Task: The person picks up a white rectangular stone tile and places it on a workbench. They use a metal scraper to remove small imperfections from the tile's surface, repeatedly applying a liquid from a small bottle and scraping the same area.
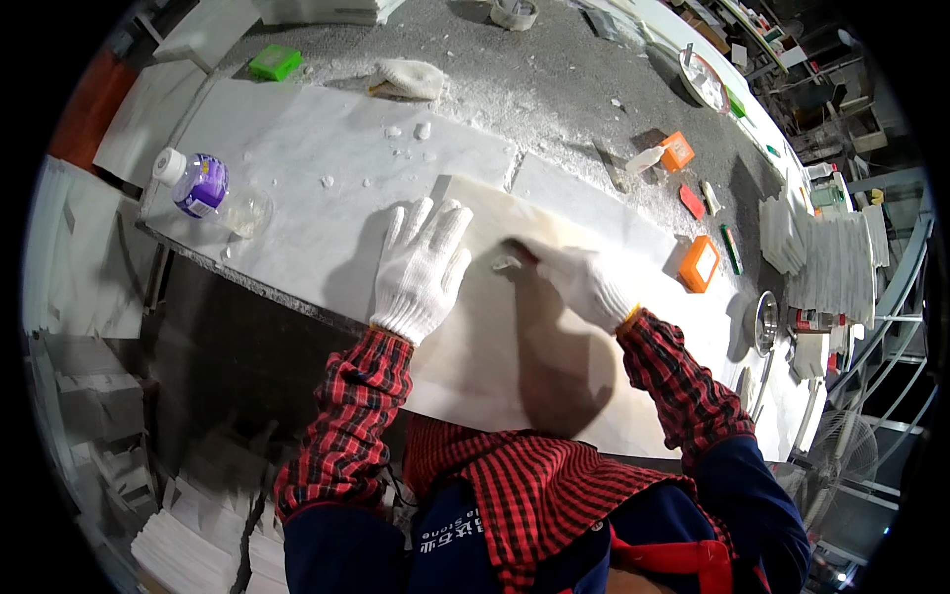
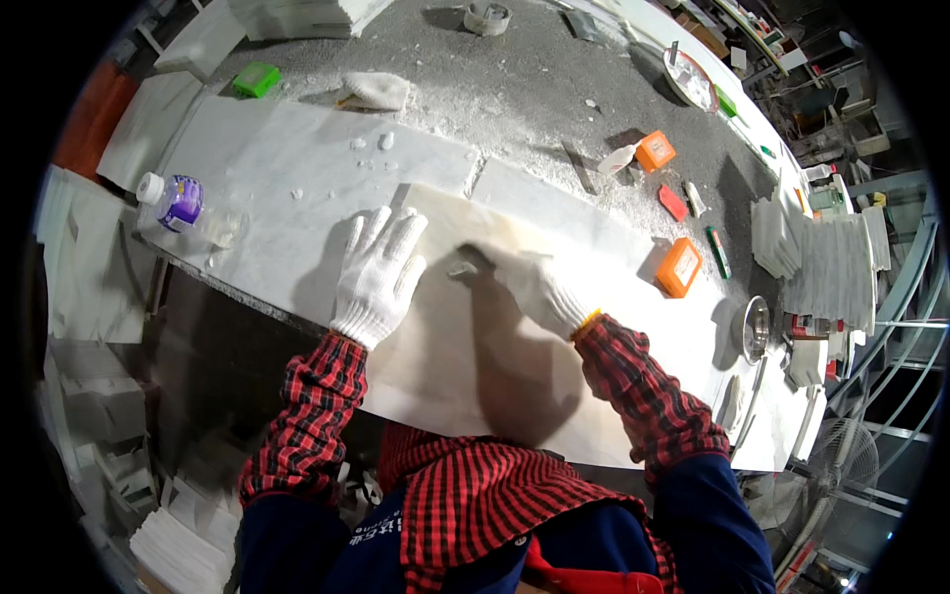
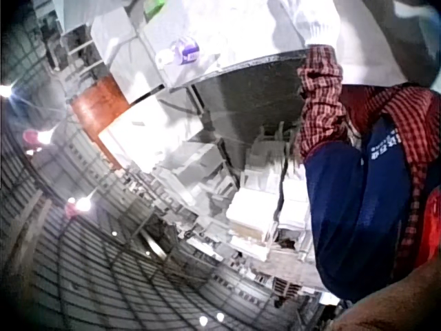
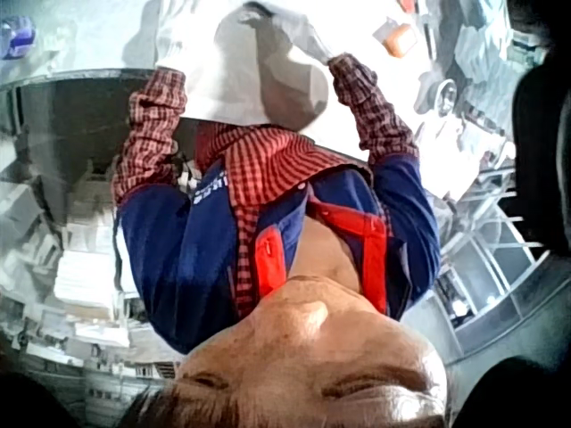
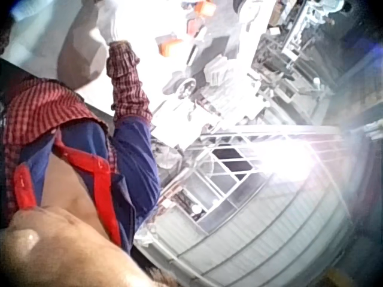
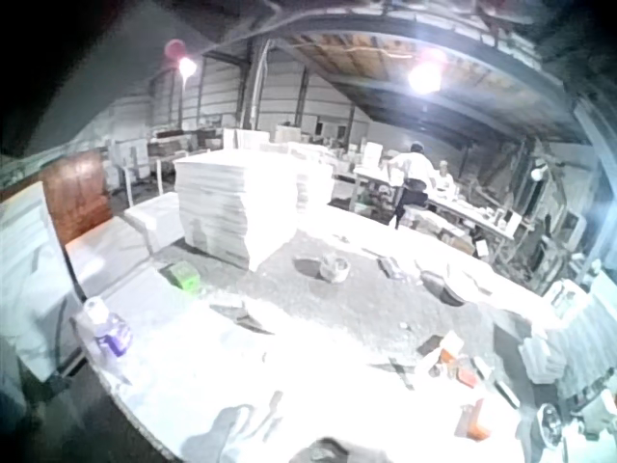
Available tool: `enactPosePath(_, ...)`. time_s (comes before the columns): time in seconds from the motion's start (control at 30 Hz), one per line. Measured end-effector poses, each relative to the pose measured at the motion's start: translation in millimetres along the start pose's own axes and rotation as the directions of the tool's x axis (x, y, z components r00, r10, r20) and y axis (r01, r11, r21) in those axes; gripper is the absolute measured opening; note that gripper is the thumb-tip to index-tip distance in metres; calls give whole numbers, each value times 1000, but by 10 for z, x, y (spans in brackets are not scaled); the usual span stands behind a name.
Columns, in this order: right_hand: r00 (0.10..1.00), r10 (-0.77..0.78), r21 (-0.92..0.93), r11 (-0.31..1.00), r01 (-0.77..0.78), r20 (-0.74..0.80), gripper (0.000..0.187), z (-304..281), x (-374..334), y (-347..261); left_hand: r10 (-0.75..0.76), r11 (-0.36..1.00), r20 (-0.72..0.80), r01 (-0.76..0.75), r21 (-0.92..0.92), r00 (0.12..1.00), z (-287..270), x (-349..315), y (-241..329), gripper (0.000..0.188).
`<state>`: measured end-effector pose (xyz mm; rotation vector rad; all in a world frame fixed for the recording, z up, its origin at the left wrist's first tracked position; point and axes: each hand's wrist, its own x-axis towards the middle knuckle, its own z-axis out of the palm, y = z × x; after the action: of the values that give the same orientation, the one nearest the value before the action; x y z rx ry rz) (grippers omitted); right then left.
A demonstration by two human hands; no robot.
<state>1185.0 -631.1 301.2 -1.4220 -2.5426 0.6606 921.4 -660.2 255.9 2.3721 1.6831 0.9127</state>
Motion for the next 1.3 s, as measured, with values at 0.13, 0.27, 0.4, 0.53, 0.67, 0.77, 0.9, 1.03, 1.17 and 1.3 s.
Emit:
enactPosePath(0.13, 997, 53, -43, 998, -55, -52, 32, 84, 73, -51, -16, 1000, 7, 16, -3, 1000, 50, -55, -22, 45)
enactPosePath(0.27, 996, -46, -55, 997, 50, 71, 47, 83, -152, -97, -16, 1000, 34, 16, 15, 999, -7, -55, -2, 48)
enactPosePath(0.4, 995, -12, 173, 984, 29, -97, 43, 224, -233, 196, 26, 1000, -22, -26, 14, 999, 72, -77, -20, 45)
enactPosePath(0.53, 794, 535, 644, 722, -252, -289, 45, 210, -496, 408, 11, 1000, -8, -11, 15, 1000, -27, -15, 32, 46)
enactPosePath(0.67, 637, 677, 598, 698, -395, -369, 44, 248, -1154, 561, 39, 999, -105, -37, 22, 994, -45, -47, 57, 43)
enactPosePath(0.77, 558, 631, 499, 773, -392, -539, 41, 437, -1568, 690, 114, 987, -56, -119, -111, 992, -111, -38, 277, 42)
enactPosePath(0.9, 524, 554, 412, 832, -371, -647, 37, 491, -1623, 636, 306, 939, 21, -298, -174, 952, 102, 1, 553, 42)
enactPosePath(1.03, 504, 440, 298, 892, -339, -743, 36, 561, -1628, 718, 204, 955, 105, -174, -241, 973, -229, 56, 484, 27)
enactPosePath(1.17, 512, 473, 331, 878, -347, -717, 36, 572, -1601, 695, -200, 970, -70, 187, -157, 977, -699, -215, -213, 20)
enactPosePath(1.3, 498, 496, 346, 864, -366, -712, 36, 582, -1638, 718, -547, 835, 11, 547, -62, 837, -1046, -274, -86, 23)
